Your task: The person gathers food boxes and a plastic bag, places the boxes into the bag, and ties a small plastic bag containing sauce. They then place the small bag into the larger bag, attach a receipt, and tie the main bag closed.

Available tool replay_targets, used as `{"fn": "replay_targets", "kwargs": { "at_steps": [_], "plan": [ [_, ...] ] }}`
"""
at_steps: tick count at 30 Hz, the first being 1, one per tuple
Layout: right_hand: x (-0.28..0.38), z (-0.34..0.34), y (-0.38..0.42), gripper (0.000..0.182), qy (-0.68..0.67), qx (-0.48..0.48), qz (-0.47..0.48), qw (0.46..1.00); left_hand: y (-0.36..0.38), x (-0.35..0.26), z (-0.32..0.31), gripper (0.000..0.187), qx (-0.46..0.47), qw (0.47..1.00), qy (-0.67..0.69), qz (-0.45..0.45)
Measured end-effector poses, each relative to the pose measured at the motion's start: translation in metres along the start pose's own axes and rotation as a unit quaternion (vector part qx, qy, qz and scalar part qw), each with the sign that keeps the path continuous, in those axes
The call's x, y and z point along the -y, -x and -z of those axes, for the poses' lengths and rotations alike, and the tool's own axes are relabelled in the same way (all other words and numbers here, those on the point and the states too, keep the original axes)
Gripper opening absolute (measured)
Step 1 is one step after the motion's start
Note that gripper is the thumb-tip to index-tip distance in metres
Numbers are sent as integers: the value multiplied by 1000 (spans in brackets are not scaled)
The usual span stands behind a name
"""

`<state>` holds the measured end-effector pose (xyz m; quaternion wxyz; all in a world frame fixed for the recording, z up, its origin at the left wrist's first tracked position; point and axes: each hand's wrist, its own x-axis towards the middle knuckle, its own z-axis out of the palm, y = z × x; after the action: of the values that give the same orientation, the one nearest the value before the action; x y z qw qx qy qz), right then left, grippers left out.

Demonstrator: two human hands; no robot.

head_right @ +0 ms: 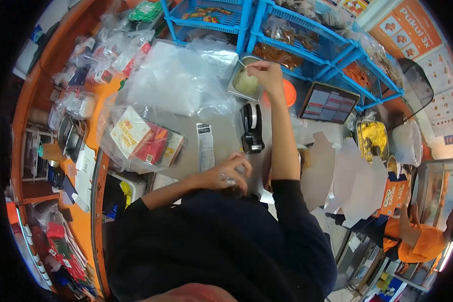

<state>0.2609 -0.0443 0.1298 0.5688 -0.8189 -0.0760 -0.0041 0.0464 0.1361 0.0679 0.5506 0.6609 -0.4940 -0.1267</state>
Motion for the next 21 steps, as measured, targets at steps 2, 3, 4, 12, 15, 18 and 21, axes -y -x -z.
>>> {"fn": "replay_targets", "kwargs": {
  "at_steps": [2,3,4,12,15,18,21],
  "plan": [
    [16,14,51,6,-107,-20,40,993,-11,-15,4,12,3,989,-151,7],
    [22,22,82,5,-125,-26,40,991,-13,-13,5,14,30,979,-203,-1],
    [22,30,115,7,-94,6,36,995,-15,-10,5,16,57,966,-253,-9],
    [19,-18,262,21,135,57,151,978,-36,-27,20,23,-119,964,-89,223],
    [-17,-76,264,27,149,-134,119,972,-38,-29,10,24,-137,935,-28,325],
    [-30,-91,256,32,57,-293,93,950,-26,-44,-6,18,-248,878,-361,195],
    [-34,-93,251,32,190,-348,188,899,-20,-56,-24,13,-288,843,-389,234]
  ]
}}
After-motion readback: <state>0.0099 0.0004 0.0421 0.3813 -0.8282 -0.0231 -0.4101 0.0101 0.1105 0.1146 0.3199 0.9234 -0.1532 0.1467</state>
